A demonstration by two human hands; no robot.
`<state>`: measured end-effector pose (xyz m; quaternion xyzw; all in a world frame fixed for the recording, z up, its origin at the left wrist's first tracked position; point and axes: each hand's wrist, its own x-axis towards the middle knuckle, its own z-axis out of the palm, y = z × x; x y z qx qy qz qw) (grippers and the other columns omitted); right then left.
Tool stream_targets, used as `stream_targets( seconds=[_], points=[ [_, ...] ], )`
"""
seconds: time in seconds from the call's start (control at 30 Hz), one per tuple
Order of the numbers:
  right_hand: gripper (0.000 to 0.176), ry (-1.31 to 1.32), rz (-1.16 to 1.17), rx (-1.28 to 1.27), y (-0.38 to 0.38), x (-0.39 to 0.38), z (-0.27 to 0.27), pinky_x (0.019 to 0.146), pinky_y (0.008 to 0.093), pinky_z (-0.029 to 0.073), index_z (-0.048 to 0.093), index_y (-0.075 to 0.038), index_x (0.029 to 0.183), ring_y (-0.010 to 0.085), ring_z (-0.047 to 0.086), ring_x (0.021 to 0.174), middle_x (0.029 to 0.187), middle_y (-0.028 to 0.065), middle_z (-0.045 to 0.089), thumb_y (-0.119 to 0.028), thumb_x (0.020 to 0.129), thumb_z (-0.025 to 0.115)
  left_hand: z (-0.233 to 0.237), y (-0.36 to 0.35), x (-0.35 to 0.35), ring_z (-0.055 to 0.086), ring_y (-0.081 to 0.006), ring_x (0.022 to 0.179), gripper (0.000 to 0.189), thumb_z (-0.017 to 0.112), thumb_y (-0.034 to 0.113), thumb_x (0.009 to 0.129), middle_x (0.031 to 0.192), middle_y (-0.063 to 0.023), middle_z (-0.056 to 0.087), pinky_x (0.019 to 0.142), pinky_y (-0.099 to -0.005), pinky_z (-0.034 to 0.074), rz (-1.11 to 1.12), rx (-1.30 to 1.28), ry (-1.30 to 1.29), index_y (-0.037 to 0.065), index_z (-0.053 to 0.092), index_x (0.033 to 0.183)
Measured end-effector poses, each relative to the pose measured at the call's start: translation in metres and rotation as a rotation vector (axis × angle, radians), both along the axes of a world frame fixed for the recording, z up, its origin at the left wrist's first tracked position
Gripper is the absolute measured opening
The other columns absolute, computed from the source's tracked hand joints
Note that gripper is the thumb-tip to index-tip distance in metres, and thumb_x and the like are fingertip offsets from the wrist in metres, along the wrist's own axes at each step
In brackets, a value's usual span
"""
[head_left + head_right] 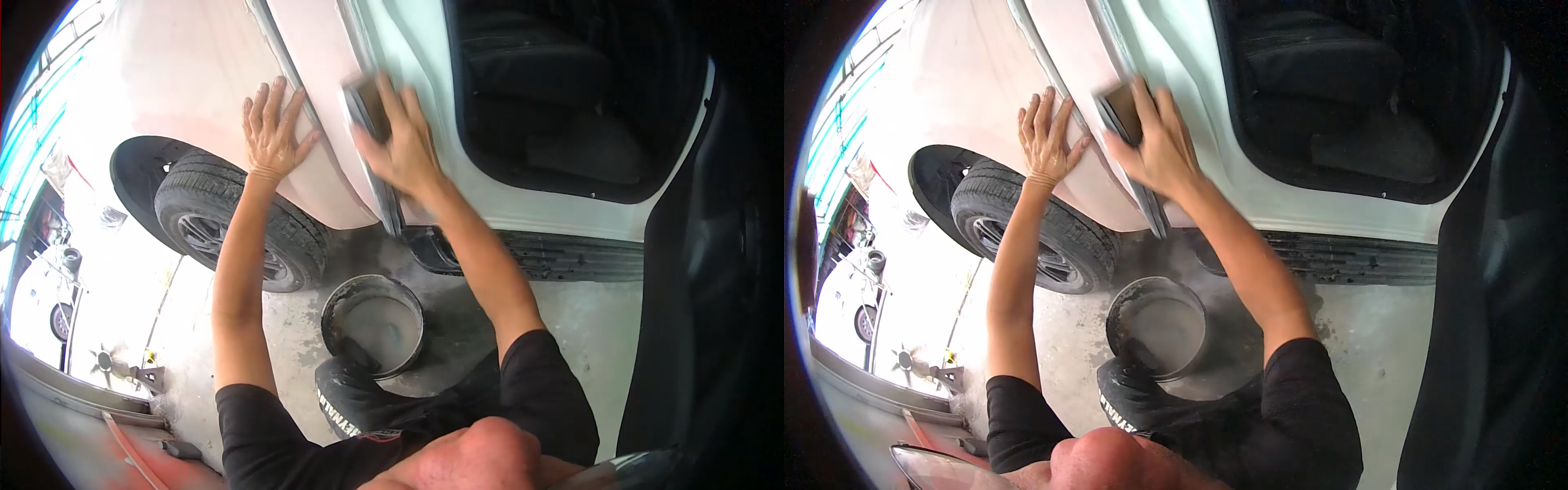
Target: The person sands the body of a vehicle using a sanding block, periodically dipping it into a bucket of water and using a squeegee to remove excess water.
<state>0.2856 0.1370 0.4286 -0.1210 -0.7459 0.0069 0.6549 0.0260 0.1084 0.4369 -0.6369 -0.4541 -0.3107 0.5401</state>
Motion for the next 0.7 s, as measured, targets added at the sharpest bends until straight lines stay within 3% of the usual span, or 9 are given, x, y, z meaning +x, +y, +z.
stream_targets(
  seconds=[0.1, 0.23, 0.27, 0.33, 0.43, 0.5, 0.57, 0.63, 0.7],
  points=[
    [0.086, 0.014, 0.038, -0.024, -0.001, -0.004, -0.022, 0.088, 0.0472, 0.052, 0.041, 0.017, 0.144, 0.0453, 0.059, 0.097, 0.111, 0.0322, 0.053, -0.036, 0.086, 0.075, 0.001, -0.001, 0.001, 0.035, -0.0346, 0.145, 0.074, 0.071, 0.057, 0.084, 0.161, -0.0082, 0.039, 0.120, -0.0574, 0.025, -0.022, -0.001, 0.005, 0.025, 0.053, 0.149],
    [0.081, 0.090, -0.068, 0.075, -0.002, -0.026, 0.095, 0.083, 0.0534, 0.050, 0.043, 0.012, 0.139, 0.0500, 0.058, 0.095, 0.107, 0.0340, 0.052, -0.039, 0.085, 0.075, 0.001, -0.001, 0.001, 0.034, -0.0349, 0.146, 0.075, 0.070, 0.058, 0.084, 0.160, -0.0085, 0.039, 0.120, -0.0576, 0.025, -0.010, -0.015, -0.008, 0.025, 0.054, 0.149],
    [0.082, 0.093, -0.038, 0.072, -0.002, -0.025, 0.093, 0.084, 0.0529, 0.050, 0.043, 0.012, 0.140, 0.0503, 0.058, 0.097, 0.109, 0.0345, 0.052, -0.038, 0.085, 0.076, 0.000, -0.002, 0.001, 0.034, -0.0350, 0.146, 0.074, 0.071, 0.058, 0.084, 0.160, -0.0085, 0.040, 0.120, -0.0575, 0.025, -0.008, -0.016, -0.006, 0.025, 0.054, 0.148],
    [0.083, 0.068, 0.000, 0.014, -0.006, -0.015, 0.073, 0.087, 0.0518, 0.051, 0.042, 0.013, 0.143, 0.0503, 0.058, 0.100, 0.113, 0.0351, 0.052, -0.035, 0.084, 0.076, -0.001, -0.002, -0.001, 0.033, -0.0365, 0.146, 0.073, 0.066, 0.060, 0.087, 0.160, -0.0112, 0.039, 0.120, -0.0577, 0.024, 0.006, -0.015, 0.013, 0.022, 0.054, 0.148],
    [0.085, -0.008, -0.002, -0.063, -0.009, 0.002, -0.019, 0.090, 0.0500, 0.051, 0.040, 0.017, 0.145, 0.0478, 0.059, 0.101, 0.117, 0.0339, 0.052, -0.033, 0.085, 0.075, 0.001, -0.001, 0.001, 0.033, -0.0371, 0.147, 0.073, 0.064, 0.061, 0.088, 0.159, -0.0124, 0.039, 0.120, -0.0578, 0.023, 0.010, -0.012, 0.019, 0.020, 0.054, 0.147],
    [0.086, -0.027, 0.010, -0.107, -0.009, 0.001, -0.035, 0.088, 0.0508, 0.051, 0.039, 0.018, 0.145, 0.0475, 0.059, 0.100, 0.115, 0.0336, 0.052, -0.033, 0.085, 0.076, 0.001, -0.001, 0.000, 0.033, -0.0372, 0.147, 0.072, 0.064, 0.061, 0.089, 0.160, -0.0125, 0.039, 0.120, -0.0579, 0.023, 0.004, -0.006, 0.021, 0.020, 0.055, 0.147],
    [0.086, 0.076, -0.021, 0.045, 0.000, -0.014, 0.005, 0.085, 0.0515, 0.051, 0.040, 0.017, 0.144, 0.0482, 0.058, 0.098, 0.113, 0.0342, 0.052, -0.035, 0.085, 0.076, 0.002, -0.001, 0.000, 0.035, -0.0357, 0.145, 0.073, 0.070, 0.057, 0.085, 0.159, -0.0102, 0.041, 0.119, -0.0579, 0.025, -0.016, 0.010, 0.015, 0.023, 0.055, 0.147],
    [0.085, 0.092, -0.019, 0.006, -0.004, -0.021, 0.068, 0.084, 0.0520, 0.051, 0.043, 0.014, 0.143, 0.0502, 0.058, 0.098, 0.113, 0.0351, 0.052, -0.040, 0.086, 0.076, 0.001, 0.000, 0.000, 0.036, -0.0349, 0.144, 0.074, 0.072, 0.056, 0.083, 0.158, -0.0092, 0.041, 0.119, -0.0579, 0.026, -0.021, 0.014, 0.012, 0.024, 0.054, 0.147],
    [0.084, 0.069, 0.000, -0.045, -0.010, -0.018, 0.076, 0.084, 0.0520, 0.051, 0.043, 0.014, 0.143, 0.0501, 0.059, 0.099, 0.114, 0.0344, 0.052, -0.039, 0.086, 0.076, 0.001, -0.001, 0.000, 0.036, -0.0349, 0.144, 0.073, 0.071, 0.056, 0.084, 0.159, -0.0093, 0.040, 0.118, -0.0579, 0.026, -0.013, 0.009, 0.019, 0.024, 0.054, 0.148]
  ],
)
